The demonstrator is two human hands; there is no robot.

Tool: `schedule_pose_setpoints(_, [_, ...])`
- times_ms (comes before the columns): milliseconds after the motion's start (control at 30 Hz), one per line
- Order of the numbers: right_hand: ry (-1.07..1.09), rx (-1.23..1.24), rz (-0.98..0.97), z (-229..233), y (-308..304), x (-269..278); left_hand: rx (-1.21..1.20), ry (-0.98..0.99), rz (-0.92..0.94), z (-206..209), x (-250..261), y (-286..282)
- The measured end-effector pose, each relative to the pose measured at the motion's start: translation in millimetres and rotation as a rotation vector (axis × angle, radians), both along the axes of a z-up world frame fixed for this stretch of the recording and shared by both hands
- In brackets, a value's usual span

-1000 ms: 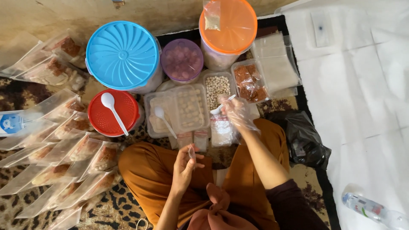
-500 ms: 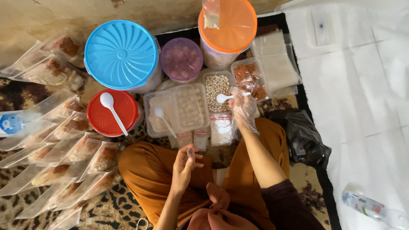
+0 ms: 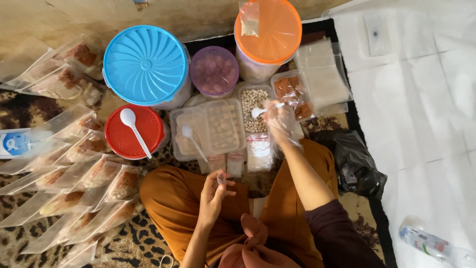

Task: Package small food items into plastic bags using a spoon

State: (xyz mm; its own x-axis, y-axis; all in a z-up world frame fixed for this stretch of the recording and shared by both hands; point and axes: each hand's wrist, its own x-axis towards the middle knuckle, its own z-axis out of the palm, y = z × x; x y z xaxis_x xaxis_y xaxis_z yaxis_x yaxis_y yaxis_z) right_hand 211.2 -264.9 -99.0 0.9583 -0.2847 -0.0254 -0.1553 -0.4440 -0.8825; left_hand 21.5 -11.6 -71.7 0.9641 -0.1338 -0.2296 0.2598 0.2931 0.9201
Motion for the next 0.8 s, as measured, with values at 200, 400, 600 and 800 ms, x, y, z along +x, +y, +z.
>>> schedule_pose_setpoints(200, [-0.031, 0.255, 0.059, 20, 17, 18, -0.034, 0.012, -0.005, -8, 0, -5])
schedule_pose_setpoints(400, [-0.357, -0.382, 0.35, -45, 5, 25, -0.001, -0.006, -0.021, 7, 4, -1])
schedule_pose_setpoints(600, [-0.414, -0.529, 0.44, 0, -5, 29, -0.025, 0.006, -0.013, -6, 3, 3])
schedule_pose_setpoints(800, [-0.558, -0.542, 0.342, 1, -3, 61, -0.006, -0.004, -0.021, 1, 7, 0])
